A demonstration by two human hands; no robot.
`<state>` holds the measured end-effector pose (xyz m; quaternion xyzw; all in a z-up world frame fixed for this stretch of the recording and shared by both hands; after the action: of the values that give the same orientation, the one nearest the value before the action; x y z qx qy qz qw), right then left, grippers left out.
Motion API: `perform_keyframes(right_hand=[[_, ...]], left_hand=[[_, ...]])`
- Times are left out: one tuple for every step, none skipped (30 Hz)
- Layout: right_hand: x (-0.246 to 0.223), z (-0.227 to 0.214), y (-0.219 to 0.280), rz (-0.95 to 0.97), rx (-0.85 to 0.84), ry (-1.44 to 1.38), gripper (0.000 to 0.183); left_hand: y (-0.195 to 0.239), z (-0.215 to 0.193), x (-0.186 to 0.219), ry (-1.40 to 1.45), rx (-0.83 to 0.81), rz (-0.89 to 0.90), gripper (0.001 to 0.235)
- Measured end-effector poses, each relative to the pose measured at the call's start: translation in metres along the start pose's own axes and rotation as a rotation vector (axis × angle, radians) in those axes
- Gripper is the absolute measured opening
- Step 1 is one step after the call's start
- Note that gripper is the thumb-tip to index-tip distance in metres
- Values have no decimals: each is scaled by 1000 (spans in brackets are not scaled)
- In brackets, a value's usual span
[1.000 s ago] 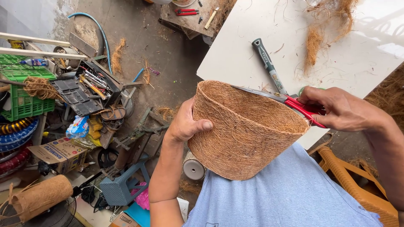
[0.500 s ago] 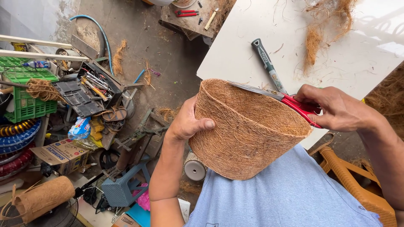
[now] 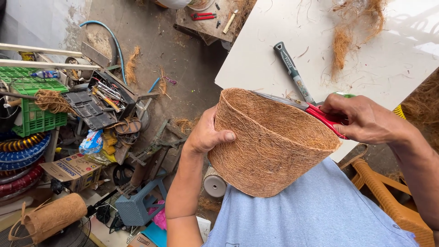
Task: The person trims the rim of a cylindrical coco fiber pot using red-handled shears. They rotate the pot to cut the uneven edge and remove loose fibers, then inspect the finished rim.
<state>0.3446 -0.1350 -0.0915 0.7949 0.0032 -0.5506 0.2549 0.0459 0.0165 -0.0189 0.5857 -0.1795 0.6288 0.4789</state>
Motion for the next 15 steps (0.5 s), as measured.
perform_keyframes(right_hand=[[-1, 0, -1, -1, 1, -1, 18], [-2, -1, -1, -1, 2, 26, 20], [-2, -2, -1, -2, 3, 53, 21], [0, -1, -3, -2, 1, 51, 21], [2, 1, -4, 0, -19, 29, 27], [4, 2, -5, 2, -37, 8, 35], [2, 0, -5, 2, -36, 8, 35], [2, -2, -6, 19, -36, -6, 40], [1, -4, -6, 35, -35, -21, 46], [0, -4, -6, 32, -37, -20, 46], [0, -4, -7, 33, -37, -38, 38], [-1, -3, -5, 38, -35, -58, 31], [0, -3, -5, 40, -34, -59, 31], [1, -3, -6, 46, -46, -30, 45], [3, -3, -7, 52, -59, -2, 60]], left_hand=[[0, 0, 0, -2, -1, -1, 85], [-1, 0, 1, -15, -12, 10, 84], [-2, 0, 1, -28, -23, 20, 83], [-1, 1, 1, -28, -21, 19, 83], [-1, 2, 2, -7, -24, 17, 83], [-2, 3, 3, 14, -30, 18, 83], [-3, 2, 2, 14, -30, 18, 83], [-3, 2, 1, -4, -29, 15, 84], [-4, 1, -1, -22, -28, 12, 84], [-4, 1, -1, -23, -26, 14, 84], [-4, 1, -1, -14, -31, 15, 84], [-4, 2, -1, -2, -41, 15, 85], [-3, 2, -1, -1, -43, 14, 85], [-3, 2, 0, -3, -34, 8, 83], [-4, 2, 0, -5, -26, 2, 82]])
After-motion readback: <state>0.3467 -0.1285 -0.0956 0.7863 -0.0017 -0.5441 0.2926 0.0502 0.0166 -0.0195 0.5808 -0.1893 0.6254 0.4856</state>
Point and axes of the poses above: each hand's wrist, its own y-axis away from the middle knuckle, its own z-axis out of the palm, x = y × z, the point moved 4 cm from there along -y, towards the middle knuckle, and after that the axes turned 3 degrees about -y, right-handed, at the moved point
